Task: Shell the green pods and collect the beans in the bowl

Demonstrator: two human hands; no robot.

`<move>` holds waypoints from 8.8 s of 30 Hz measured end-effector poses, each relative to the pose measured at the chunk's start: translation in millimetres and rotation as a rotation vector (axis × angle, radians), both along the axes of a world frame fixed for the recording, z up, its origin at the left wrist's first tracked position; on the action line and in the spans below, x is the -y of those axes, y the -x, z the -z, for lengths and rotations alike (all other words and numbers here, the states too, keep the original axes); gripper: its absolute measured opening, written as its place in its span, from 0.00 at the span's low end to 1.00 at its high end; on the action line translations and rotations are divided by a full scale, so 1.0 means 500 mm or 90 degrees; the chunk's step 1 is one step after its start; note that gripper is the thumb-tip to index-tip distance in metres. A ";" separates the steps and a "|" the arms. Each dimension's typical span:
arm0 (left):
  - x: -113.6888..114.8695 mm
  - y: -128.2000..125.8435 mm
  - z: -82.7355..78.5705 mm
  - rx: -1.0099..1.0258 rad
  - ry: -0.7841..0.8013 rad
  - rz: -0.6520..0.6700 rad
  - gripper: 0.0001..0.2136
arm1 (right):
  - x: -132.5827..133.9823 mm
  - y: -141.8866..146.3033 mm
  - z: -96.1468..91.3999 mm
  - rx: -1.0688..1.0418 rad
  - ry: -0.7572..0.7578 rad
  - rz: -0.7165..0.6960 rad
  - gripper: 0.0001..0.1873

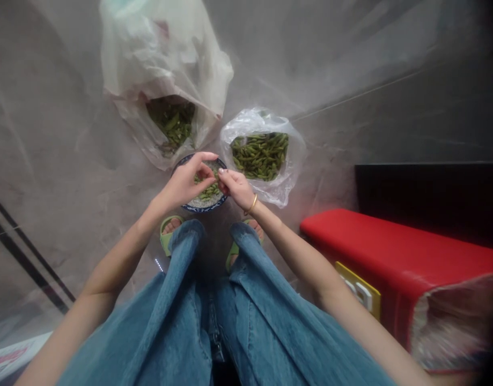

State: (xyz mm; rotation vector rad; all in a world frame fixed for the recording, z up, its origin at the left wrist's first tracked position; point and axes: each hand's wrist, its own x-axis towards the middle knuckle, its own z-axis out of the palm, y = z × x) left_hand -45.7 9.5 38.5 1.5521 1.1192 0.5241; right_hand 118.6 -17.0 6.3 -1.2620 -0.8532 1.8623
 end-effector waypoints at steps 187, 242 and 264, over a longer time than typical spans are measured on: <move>-0.070 -0.122 0.058 -0.157 -0.318 0.052 0.13 | -0.059 -0.217 0.079 -0.291 0.345 0.343 0.12; -0.083 0.000 0.062 0.088 -0.109 -0.286 0.11 | -0.076 -0.043 -0.047 -0.292 0.378 0.157 0.15; -0.025 0.032 0.179 -0.388 -0.423 0.180 0.13 | -0.051 -0.027 -0.007 -0.233 0.514 0.156 0.10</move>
